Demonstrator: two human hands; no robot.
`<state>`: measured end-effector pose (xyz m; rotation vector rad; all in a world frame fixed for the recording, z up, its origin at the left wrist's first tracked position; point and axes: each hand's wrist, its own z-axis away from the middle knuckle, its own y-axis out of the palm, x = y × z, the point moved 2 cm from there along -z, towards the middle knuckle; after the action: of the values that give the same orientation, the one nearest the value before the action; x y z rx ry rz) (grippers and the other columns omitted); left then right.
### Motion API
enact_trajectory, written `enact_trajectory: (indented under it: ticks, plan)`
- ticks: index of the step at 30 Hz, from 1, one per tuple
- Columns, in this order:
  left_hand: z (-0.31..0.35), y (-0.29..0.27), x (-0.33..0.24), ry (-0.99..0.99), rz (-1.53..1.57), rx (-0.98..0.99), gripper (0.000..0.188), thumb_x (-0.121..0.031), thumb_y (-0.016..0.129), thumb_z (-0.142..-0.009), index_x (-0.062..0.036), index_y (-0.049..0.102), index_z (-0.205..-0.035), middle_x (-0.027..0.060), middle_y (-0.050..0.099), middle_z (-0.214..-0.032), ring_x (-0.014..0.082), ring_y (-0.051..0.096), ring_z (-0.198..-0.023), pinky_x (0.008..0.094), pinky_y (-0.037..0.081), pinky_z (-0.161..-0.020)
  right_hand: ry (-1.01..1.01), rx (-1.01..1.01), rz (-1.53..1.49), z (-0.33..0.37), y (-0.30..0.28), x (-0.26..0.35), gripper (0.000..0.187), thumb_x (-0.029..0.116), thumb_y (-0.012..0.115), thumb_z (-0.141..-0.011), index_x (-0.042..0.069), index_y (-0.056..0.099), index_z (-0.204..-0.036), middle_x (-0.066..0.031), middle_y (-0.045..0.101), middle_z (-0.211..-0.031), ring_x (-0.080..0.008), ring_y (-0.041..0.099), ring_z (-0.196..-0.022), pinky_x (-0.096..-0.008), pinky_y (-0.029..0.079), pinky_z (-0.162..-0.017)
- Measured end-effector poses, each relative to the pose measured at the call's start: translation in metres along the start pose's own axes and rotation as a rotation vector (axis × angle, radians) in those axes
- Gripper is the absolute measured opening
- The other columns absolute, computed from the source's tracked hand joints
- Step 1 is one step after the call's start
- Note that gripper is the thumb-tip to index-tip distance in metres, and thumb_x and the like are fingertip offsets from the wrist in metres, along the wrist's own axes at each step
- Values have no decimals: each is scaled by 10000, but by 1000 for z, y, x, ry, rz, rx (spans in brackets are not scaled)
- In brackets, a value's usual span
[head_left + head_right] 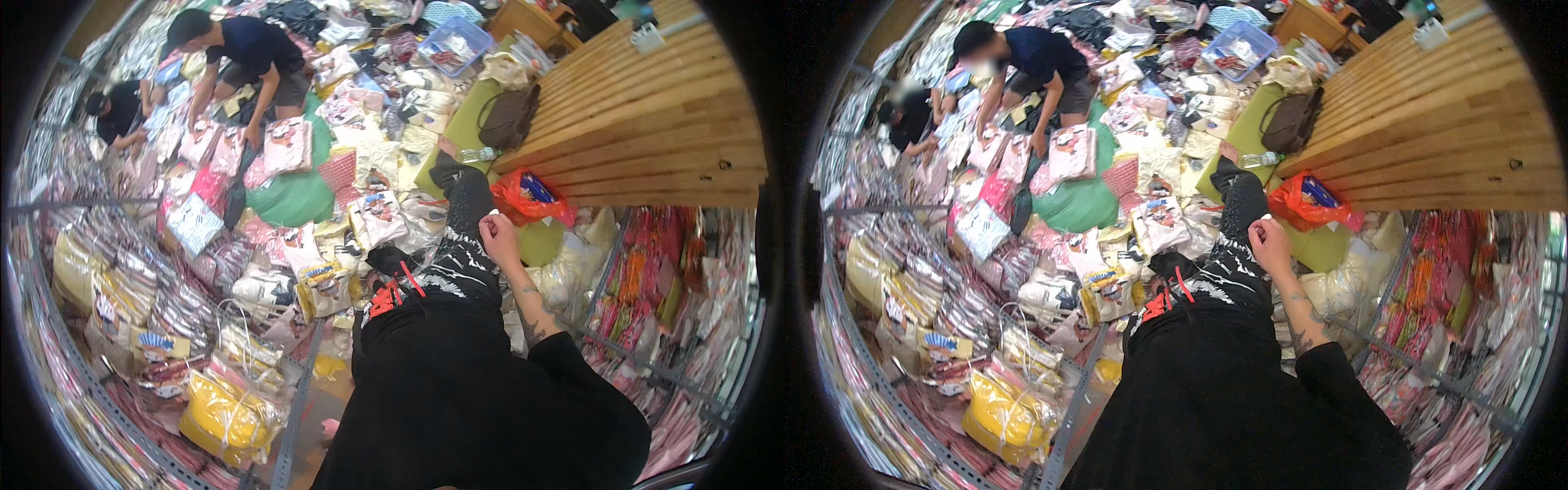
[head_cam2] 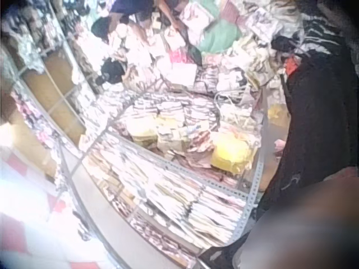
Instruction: The person sits on a green mat in a cluttered room and ties plastic bags containing folded clothing with white twist ties. They pick up a bag, open it, insert a twist tie, and secure the bundle by twisting the tie.
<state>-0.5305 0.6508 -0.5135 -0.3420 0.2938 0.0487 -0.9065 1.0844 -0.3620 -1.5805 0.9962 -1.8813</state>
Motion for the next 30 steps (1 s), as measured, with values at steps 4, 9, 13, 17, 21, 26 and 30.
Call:
enact_trajectory:
  ticks: [4,9,13,17,21,26,30]
  plan:
    - [-76,-55,-74,147,52,-31,342,-352,496,-896,-44,641,-866,93,623,-818,188,613,-669,300,496,-570,40,-239,-141,37,-7,-35,137,107,631,-813,13,620,-913,-124,569,-938,-249,585,-803,-326,479,-728]
    - [-93,-126,-196,413,253,-148,268,-224,536,-931,-5,544,-1084,70,607,-796,114,552,-631,247,468,-613,285,-406,-173,89,9,-75,204,165,595,-893,4,582,-1018,-64,544,-911,-160,551,-844,-295,448,-775]
    - [-125,-127,-206,464,216,-176,257,-209,541,-932,-14,539,-1098,53,603,-799,104,550,-644,244,471,-599,528,-44,-365,165,45,-201,289,248,562,-911,-1,580,-1055,-80,602,-853,-194,567,-808,-341,465,-740]
    - [-146,-113,-162,283,-102,-64,242,-232,567,-905,-24,584,-1028,53,611,-811,130,572,-651,265,474,-544,416,485,-239,241,58,-197,265,222,539,-899,-21,620,-968,-101,664,-862,-230,605,-823,-370,477,-758]
    - [-136,-63,-85,304,-22,62,309,-289,602,-862,-13,612,-1001,85,647,-840,156,607,-661,276,470,-511,562,673,-280,273,31,-164,263,221,537,-901,-19,618,-971,-98,662,-860,-228,604,-822,-368,477,-756]
    - [-110,-36,-41,10,-177,145,434,-364,632,-824,1,608,-1056,109,661,-802,179,624,-621,298,474,-508,626,595,-261,263,26,-169,261,220,534,-903,-17,617,-974,-95,659,-857,-225,601,-820,-366,476,-753]
    - [-129,-54,-20,97,-267,53,506,-447,640,-795,2,619,-1028,117,660,-769,207,630,-619,341,488,-549,617,586,-268,242,37,-173,259,220,532,-905,-15,615,-977,-93,656,-855,-223,599,-818,-364,476,-751]
